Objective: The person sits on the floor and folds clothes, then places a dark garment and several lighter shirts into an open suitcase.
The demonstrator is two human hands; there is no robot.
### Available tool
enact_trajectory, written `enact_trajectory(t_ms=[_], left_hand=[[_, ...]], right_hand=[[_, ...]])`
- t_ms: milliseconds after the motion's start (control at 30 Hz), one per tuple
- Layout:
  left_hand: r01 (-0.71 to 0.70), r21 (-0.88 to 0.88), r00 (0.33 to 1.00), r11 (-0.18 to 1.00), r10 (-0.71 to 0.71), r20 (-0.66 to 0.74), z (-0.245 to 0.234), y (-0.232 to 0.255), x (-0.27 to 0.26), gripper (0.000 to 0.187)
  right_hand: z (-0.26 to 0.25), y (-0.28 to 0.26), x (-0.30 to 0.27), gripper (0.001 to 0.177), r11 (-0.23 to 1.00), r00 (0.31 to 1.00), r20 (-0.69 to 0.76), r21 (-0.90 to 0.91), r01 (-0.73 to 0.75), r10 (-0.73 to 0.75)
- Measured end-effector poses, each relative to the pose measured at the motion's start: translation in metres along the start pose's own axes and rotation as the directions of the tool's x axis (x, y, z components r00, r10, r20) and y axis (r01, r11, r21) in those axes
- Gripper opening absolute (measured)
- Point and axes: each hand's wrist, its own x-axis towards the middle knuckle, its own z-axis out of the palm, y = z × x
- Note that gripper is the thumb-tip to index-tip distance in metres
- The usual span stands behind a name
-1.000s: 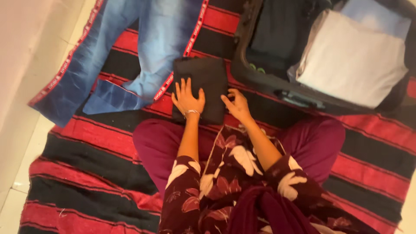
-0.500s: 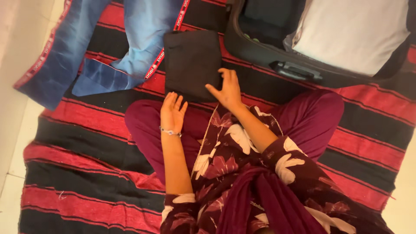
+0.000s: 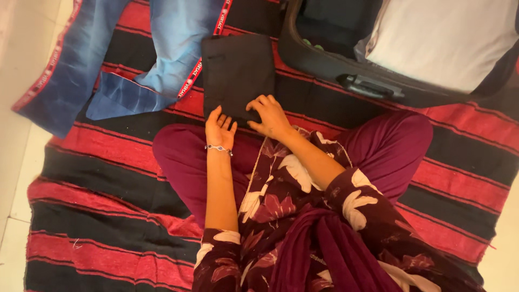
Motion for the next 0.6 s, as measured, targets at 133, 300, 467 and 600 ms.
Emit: enact_trajectory(t_ms=[133, 300, 467, 600], left_hand=[[0.012, -0.054, 0.999, 0.998, -0.009, 0.049, -0.006, -0.002, 0.007, 0.072], [-0.048, 0.095, 0.999, 0.994, 0.046, 0.025, -0.001, -0.01, 0.009, 0.064], [-0.077, 0.069, 0.997, 0.995, 0.076, 0.023, 0.002, -0.009, 0.003, 0.059], [-0.367, 0.25, 0.909, 0.896, 0.403, -0.107, 0.021, -0.023, -0.006, 0.061]], right_hand=[[0.0, -0.002, 0.001, 0.041, 0.999, 0.999, 0.002, 0.008, -0.032, 0.032], [-0.002, -0.005, 0.001, 0.038, 1.0, 1.0, -0.016, 0.003, -0.022, 0.022], [-0.004, -0.005, -0.001, 0.033, 0.999, 0.999, -0.007, 0.022, 0.04, -0.04], [-0.004, -0.007, 0.0, 0.032, 0.998, 0.998, -0.01, -0.018, 0.066, -0.066]])
